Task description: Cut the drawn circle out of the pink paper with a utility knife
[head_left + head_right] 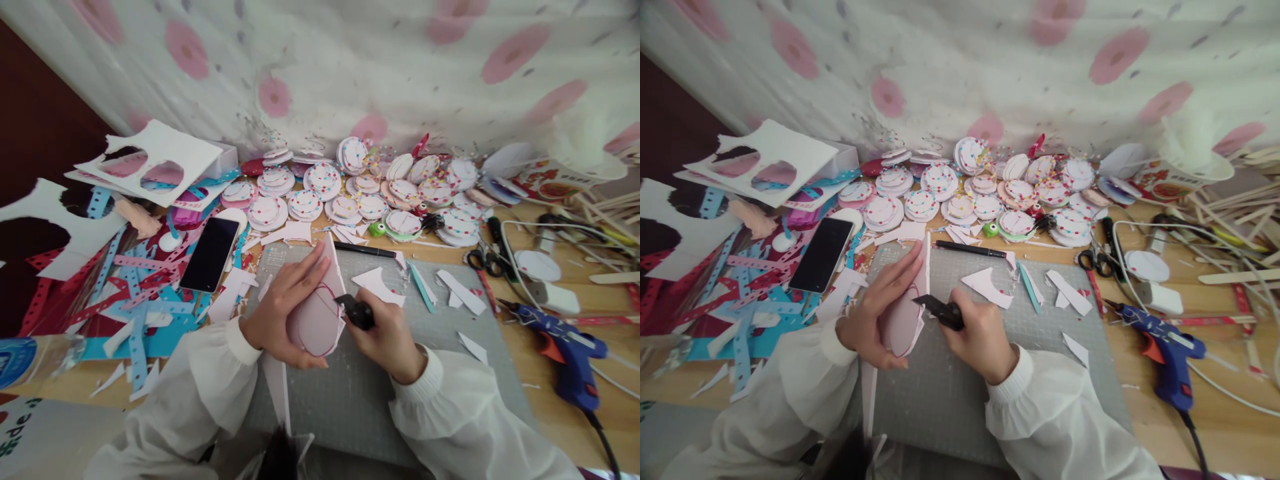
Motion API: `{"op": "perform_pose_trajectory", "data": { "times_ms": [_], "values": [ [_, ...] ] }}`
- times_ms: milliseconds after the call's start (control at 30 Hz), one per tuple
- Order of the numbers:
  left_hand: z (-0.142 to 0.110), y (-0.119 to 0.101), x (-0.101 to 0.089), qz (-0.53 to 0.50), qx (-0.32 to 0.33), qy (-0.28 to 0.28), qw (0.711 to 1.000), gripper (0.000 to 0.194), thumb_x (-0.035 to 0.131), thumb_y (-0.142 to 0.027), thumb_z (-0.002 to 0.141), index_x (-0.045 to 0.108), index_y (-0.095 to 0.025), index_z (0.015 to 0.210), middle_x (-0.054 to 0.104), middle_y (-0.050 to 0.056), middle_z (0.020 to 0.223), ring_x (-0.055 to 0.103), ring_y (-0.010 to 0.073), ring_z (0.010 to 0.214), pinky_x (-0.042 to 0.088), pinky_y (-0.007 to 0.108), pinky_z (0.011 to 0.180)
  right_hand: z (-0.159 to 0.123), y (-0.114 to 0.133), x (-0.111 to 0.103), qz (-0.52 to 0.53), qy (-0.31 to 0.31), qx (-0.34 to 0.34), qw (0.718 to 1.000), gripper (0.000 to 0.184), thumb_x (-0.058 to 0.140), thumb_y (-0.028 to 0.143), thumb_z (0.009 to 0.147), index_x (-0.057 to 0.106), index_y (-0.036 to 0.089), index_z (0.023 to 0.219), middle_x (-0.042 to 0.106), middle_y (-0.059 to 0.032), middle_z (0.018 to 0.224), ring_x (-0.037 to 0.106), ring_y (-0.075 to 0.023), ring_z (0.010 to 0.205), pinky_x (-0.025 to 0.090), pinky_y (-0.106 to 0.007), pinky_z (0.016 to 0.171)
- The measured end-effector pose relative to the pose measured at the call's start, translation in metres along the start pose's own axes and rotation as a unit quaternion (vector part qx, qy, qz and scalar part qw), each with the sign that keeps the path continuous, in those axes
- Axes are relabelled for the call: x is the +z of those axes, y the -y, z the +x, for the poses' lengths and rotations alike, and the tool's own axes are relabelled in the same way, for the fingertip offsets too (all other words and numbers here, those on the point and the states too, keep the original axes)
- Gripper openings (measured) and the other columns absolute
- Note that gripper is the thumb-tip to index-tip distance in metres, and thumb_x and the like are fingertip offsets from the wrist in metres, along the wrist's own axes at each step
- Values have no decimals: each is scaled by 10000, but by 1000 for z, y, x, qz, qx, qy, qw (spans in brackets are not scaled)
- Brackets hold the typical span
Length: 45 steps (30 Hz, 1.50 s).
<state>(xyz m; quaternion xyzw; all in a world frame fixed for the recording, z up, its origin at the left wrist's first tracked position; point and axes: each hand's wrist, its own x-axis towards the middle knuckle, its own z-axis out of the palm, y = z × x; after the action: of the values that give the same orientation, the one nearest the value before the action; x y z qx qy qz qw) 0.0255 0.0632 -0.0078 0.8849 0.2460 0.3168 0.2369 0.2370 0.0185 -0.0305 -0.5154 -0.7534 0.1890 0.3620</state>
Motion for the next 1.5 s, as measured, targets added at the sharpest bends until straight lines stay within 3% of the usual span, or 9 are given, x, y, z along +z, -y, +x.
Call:
{"op": "perform_pose_trajectory", "data": {
  "times_ms": [433,600,767,900,1067,1200,1300,1367,1500],
  "values": [
    [0,0,0,-9,13,-11,1000,1201,631,-776,590,179,-178,1528,173,245,1569,288,445,1393,263,601,1079,-6,2,0,57,40,35,997,143,552,190,736,417,233,711,423,69,520,388,-100,443,283,-207,447],
    [1,1,0,-6,11,-8,1000,1186,621,-768,605,169,-180,1531,173,238,1571,269,439,1404,259,596,1084,-8,6,5,137,83,79,984,101,554,155,722,488,213,771,450,60,568,401,-99,496,308,-208,478],
    [5,-4,-5,65,-12,-13,998,1183,655,-702,623,128,-167,1537,146,242,1576,272,444,1401,261,576,1086,-4,14,8,263,90,110,954,49,534,165,714,527,192,755,459,41,611,396,-101,548,354,-211,502],
    [8,-11,-18,130,-39,25,990,1216,655,-740,617,117,-158,1539,148,250,1574,286,448,1394,276,559,1080,2,16,5,308,88,145,936,51,572,227,731,534,194,739,462,46,591,400,-96,525,356,-218,486],
    [9,-16,-33,136,-52,58,988,1218,660,-760,600,150,-170,1535,206,228,1567,299,436,1392,268,549,1098,-1,16,0,365,150,202,896,137,624,293,761,516,211,741,411,88,485,349,-68,373,287,-206,367],
    [5,-14,-40,171,-67,30,983,1169,663,-718,648,130,-178,1537,199,230,1568,293,424,1398,287,542,1086,-4,13,-3,429,139,264,853,285,675,396,770,460,221,706,422,104,431,323,-54,291,215,-192,297],
    [5,-15,-41,230,-66,50,970,1148,659,-712,660,160,-151,1528,192,262,1559,316,439,1379,292,551,1059,-2,13,-4,511,111,284,803,295,642,469,807,523,201,777,489,88,433,301,-43,273,206,-186,297],
    [7,-17,-38,238,-52,77,967,1150,646,-731,655,185,-131,1521,198,276,1552,339,441,1362,293,545,1051,-1,15,-4,541,104,297,780,312,647,482,805,576,181,846,458,98,387,294,-45,272,225,-182,308],
    [12,-19,-32,230,-37,104,967,1154,640,-748,644,215,-119,1513,210,279,1548,388,436,1321,306,531,1033,-1,14,-2,539,111,326,769,325,687,461,773,603,156,849,416,108,329,290,-47,261,252,-174,307]
  ]
}}
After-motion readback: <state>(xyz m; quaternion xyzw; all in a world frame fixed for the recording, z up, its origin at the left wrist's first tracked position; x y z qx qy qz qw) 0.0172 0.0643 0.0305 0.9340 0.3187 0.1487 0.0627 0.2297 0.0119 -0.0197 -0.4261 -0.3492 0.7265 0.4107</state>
